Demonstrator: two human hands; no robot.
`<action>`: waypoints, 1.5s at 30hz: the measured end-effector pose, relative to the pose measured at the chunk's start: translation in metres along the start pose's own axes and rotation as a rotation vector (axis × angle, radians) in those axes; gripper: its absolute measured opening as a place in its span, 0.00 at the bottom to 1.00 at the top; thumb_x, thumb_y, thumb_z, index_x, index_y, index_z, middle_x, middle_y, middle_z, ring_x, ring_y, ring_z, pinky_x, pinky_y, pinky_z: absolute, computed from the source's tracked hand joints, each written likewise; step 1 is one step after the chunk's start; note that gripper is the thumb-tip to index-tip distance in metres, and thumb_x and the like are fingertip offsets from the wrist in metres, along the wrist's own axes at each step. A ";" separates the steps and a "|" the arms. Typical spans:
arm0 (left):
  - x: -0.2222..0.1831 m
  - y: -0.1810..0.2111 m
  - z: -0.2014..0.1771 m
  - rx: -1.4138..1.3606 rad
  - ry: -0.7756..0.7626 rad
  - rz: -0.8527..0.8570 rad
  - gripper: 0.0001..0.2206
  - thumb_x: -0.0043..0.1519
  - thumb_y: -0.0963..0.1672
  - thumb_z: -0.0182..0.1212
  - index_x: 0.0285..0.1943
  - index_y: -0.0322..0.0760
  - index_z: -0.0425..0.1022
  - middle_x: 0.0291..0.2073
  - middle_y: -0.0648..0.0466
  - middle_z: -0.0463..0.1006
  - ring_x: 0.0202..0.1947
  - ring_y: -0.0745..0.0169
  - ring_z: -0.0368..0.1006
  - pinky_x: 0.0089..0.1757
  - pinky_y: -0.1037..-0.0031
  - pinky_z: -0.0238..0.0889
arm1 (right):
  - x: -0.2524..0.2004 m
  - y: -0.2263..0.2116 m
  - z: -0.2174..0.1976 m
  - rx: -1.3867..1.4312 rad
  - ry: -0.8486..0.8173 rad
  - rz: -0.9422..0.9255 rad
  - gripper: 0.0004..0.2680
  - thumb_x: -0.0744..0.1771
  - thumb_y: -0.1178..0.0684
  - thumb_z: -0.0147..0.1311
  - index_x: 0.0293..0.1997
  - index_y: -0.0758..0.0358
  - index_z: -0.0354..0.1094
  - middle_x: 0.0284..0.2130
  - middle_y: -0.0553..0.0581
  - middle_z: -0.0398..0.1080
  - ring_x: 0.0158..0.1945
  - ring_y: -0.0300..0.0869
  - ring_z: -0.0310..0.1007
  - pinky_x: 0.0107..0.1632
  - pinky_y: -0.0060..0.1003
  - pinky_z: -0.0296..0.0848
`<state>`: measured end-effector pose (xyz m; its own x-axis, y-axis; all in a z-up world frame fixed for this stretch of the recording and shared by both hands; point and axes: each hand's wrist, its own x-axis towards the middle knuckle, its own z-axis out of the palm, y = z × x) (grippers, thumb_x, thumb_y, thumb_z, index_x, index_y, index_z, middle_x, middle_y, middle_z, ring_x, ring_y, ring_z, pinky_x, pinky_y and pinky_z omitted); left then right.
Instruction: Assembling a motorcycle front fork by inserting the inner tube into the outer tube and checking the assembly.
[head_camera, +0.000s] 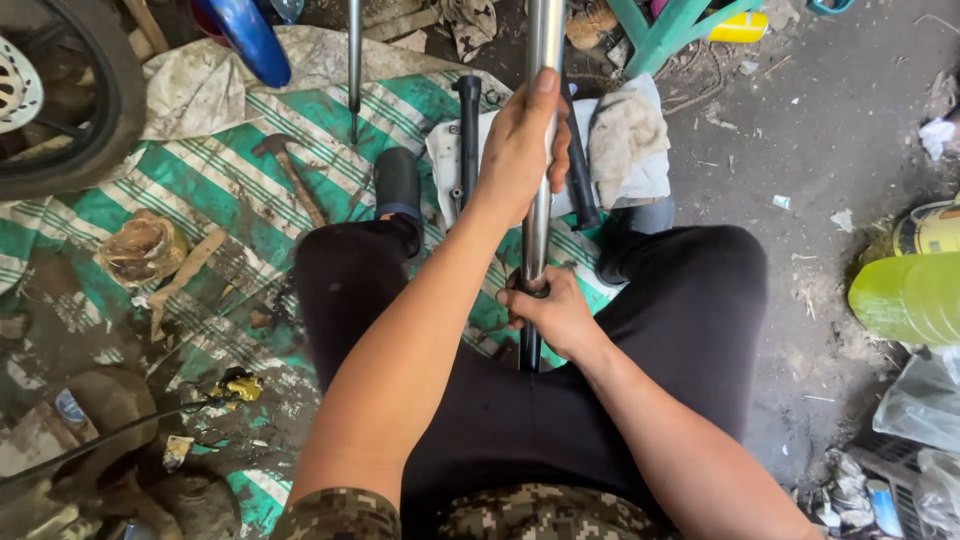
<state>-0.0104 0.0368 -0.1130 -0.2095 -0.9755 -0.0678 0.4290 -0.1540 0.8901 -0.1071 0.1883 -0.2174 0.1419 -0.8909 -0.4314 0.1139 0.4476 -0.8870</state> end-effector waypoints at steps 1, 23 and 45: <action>0.002 0.001 -0.005 -0.001 -0.002 0.001 0.23 0.67 0.60 0.52 0.40 0.39 0.67 0.19 0.55 0.68 0.11 0.64 0.61 0.17 0.70 0.57 | 0.000 -0.005 0.001 -0.001 0.001 -0.001 0.07 0.64 0.61 0.69 0.32 0.68 0.72 0.24 0.57 0.72 0.21 0.44 0.73 0.29 0.41 0.83; 0.047 -0.083 -0.094 -0.022 -0.176 0.169 0.17 0.76 0.49 0.59 0.36 0.35 0.73 0.21 0.46 0.77 0.28 0.51 0.82 0.38 0.65 0.77 | 0.027 -0.005 0.032 -0.343 0.148 0.217 0.10 0.60 0.51 0.78 0.30 0.62 0.79 0.18 0.58 0.78 0.25 0.42 0.78 0.35 0.33 0.76; 0.133 -0.021 -0.080 -0.101 0.194 -0.288 0.22 0.61 0.58 0.62 0.39 0.40 0.67 0.21 0.57 0.64 0.16 0.64 0.62 0.22 0.66 0.59 | 0.038 0.000 0.022 -0.209 0.192 0.481 0.11 0.65 0.57 0.74 0.34 0.63 0.68 0.25 0.62 0.85 0.26 0.44 0.85 0.32 0.36 0.80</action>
<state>0.0231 -0.1020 -0.1762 -0.1675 -0.9000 -0.4024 0.4632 -0.4322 0.7738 -0.0797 0.1562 -0.2303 -0.0541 -0.5968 -0.8006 -0.1193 0.7998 -0.5882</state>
